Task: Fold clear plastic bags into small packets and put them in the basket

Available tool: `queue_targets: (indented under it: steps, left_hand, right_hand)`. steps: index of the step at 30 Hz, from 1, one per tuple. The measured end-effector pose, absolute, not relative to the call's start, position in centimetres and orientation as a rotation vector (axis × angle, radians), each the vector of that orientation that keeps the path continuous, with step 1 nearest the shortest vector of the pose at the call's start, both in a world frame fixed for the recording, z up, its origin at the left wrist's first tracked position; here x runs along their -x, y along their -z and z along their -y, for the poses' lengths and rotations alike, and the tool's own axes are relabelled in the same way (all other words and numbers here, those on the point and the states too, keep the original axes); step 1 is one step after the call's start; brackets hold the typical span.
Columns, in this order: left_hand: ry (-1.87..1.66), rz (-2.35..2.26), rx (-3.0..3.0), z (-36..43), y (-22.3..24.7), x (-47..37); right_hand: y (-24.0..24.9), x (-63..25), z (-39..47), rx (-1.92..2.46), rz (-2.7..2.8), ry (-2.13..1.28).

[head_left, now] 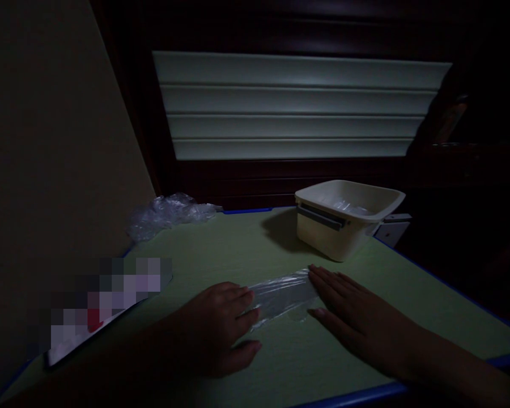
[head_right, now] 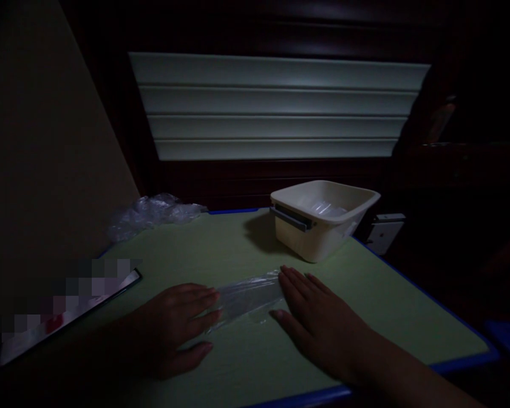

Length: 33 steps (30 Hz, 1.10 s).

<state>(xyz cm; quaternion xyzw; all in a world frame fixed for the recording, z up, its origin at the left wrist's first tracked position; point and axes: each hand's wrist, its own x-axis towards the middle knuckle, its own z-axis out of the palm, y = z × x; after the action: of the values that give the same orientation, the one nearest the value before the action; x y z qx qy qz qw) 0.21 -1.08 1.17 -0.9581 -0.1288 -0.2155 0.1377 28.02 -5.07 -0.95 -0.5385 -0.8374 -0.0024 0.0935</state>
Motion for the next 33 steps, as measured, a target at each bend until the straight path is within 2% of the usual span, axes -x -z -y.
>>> queue_targets:
  steps: [5, 13, 18, 23, 28, 33]
  left_hand:
    - [0.48, 0.395, 2.755, 1.4, -1.4, -0.7]
    - [0.356, 0.343, 2.875, 1.7, -1.9, -0.9]
    - [0.44, 0.256, 2.993, 1.3, -1.7, -0.7]
    - [0.653, 0.433, 2.959, -0.8, -0.8, -0.1]
    - [0.691, 0.478, 3.003, -1.4, -0.5, 0.0]
    - [0.767, 0.577, 3.061, -1.3, -0.4, -0.1]
  right_hand:
    - [0.2, -26.7, 5.3, 1.518, 2.369, 0.094]
    - [-0.7, -21.4, 4.8, 1.2, 2.523, -0.031]
    - [-0.4, -21.9, 4.2, 1.096, 2.428, -0.199]
    - [-0.3, -23.2, 3.8, 1.066, 2.459, -0.187]
    - [-1.8, -23.3, 2.7, 1.033, 2.654, 0.038]
    - [-2.5, -22.2, 1.6, 0.817, 2.893, 0.345]
